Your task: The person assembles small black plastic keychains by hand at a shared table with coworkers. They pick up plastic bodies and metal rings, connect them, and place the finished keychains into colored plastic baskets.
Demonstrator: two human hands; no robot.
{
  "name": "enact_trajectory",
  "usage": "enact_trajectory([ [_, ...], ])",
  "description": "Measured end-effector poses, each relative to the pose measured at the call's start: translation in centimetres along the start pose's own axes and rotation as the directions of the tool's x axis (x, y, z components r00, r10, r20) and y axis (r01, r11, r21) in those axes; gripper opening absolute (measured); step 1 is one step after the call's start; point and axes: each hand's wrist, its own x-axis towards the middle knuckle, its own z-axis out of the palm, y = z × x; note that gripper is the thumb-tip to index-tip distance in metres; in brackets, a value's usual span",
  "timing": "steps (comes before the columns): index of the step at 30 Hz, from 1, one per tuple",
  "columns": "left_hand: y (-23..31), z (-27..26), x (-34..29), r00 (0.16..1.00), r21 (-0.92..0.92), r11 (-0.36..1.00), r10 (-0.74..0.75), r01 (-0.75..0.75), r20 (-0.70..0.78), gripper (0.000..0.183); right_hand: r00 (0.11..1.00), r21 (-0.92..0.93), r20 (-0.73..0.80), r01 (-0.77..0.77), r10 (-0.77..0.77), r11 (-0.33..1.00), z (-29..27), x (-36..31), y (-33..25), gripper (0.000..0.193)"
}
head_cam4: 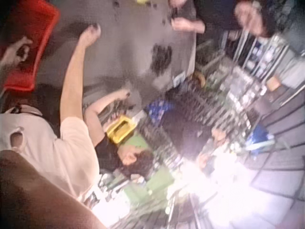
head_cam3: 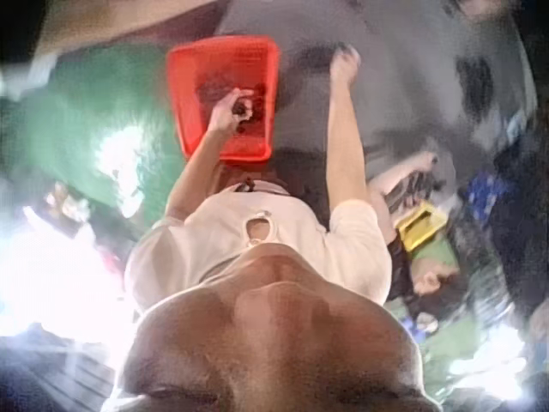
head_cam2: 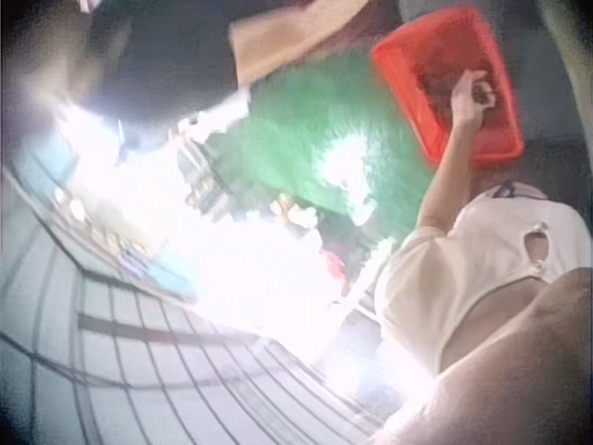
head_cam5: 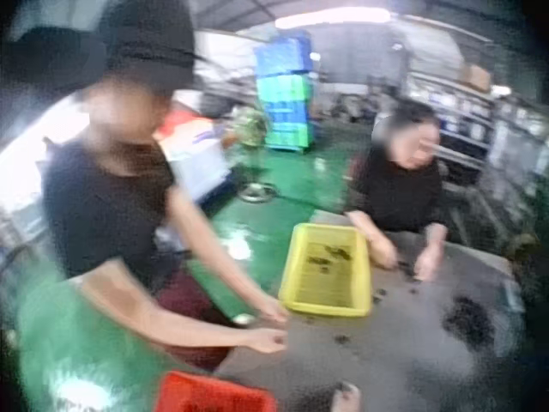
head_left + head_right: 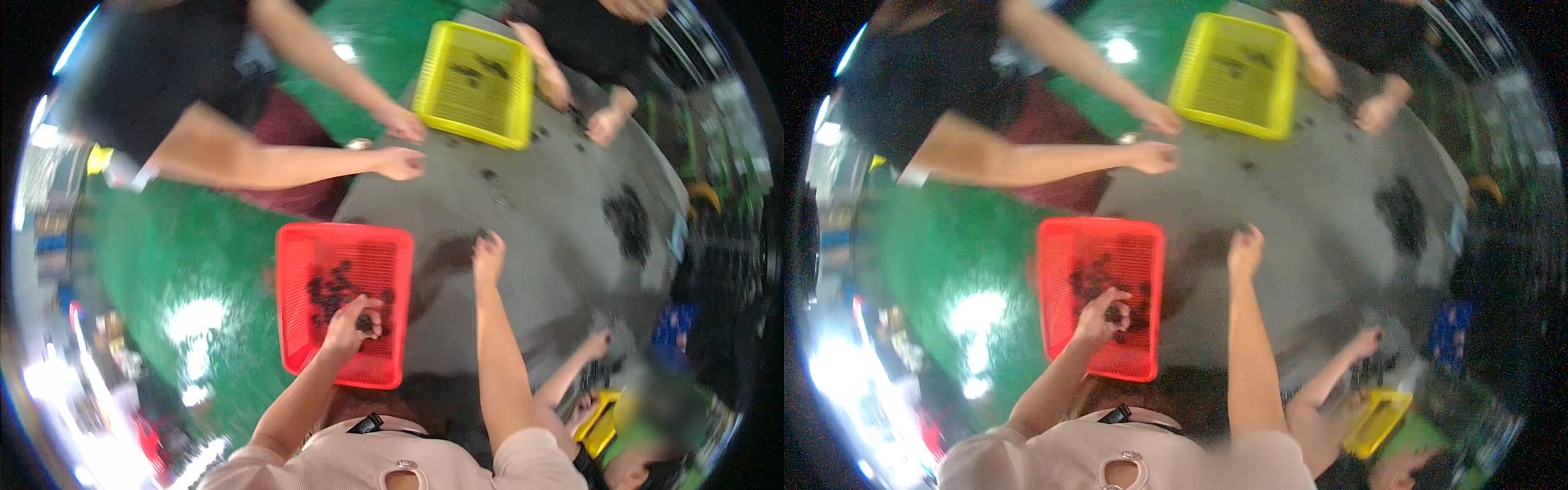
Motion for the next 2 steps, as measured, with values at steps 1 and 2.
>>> enact_trajectory([
  [1, 0.4, 0.5, -0.9, 0.999, 0.117, 0.992, 0.038, -0.037, 0.001, 0.041, 0.992, 0.055, -0.001, 0.123, -0.124, 0.991, -1.3, 0.3, 3.7, 0.041],
  [2, 0.5, 0.2, -1.4, 0.999, 0.157, 0.988, 0.004, -0.010, 0.042, 0.040, 0.986, 0.080, 0.050, 0.156, -0.160, 0.984, 1.8, 0.1, 2.0, 0.041],
])
